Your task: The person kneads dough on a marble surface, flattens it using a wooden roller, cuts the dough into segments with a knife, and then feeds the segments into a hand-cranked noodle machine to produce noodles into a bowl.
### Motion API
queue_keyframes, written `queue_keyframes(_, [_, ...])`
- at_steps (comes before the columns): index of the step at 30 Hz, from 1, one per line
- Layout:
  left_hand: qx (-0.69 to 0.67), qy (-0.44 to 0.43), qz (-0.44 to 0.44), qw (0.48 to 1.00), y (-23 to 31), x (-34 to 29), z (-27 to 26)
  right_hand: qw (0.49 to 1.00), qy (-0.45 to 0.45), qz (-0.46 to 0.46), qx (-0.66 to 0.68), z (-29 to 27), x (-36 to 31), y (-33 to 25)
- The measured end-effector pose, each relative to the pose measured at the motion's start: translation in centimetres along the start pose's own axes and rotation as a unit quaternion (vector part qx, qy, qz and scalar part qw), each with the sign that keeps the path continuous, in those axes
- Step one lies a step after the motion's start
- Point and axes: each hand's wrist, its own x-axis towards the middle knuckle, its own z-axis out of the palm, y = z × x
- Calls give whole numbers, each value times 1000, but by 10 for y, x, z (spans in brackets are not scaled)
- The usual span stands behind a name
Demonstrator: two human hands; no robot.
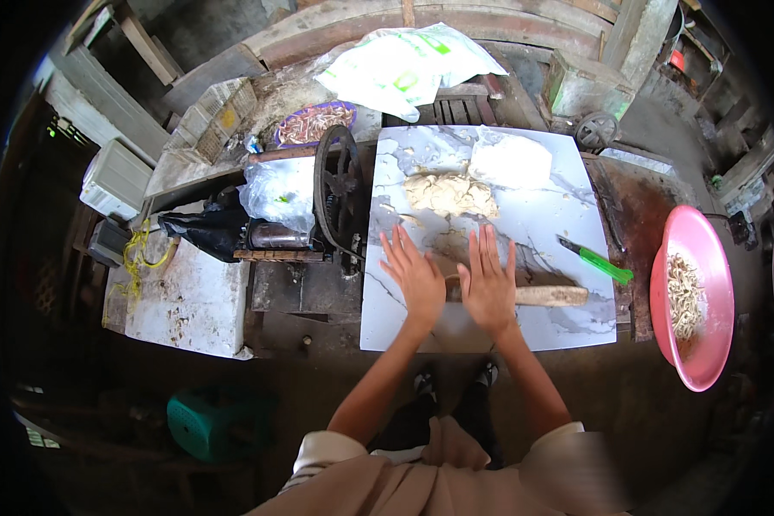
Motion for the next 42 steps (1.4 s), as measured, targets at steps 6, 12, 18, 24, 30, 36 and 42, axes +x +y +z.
queue_keyframes(6, [-10,-47,-8,999,-6,-19,-6,998,-12,11,-54,-8,-9,-7])
queue_keyframes(12, [1,12,-52,999,0,41,22,996,59,63,-35,9,50,4])
queue_keyframes(18, [-21,-17,-11,1000,-10,-14,-1,999,17,48,-1,4,-1,-6])
queue_keyframes(24, [-32,-22,8,999,-15,-14,0,999,6,33,-15,-2,-1,-10])
queue_keyframes(30, [11,3,-54,998,-9,55,35,994,64,87,-19,16,65,9])
queue_keyframes(36, [3,-43,-11,999,-17,-2,11,997,10,73,24,11,14,-3])
queue_keyframes(42, [24,-57,3,998,-8,-5,0,998,9,65,1,0,11,-10])
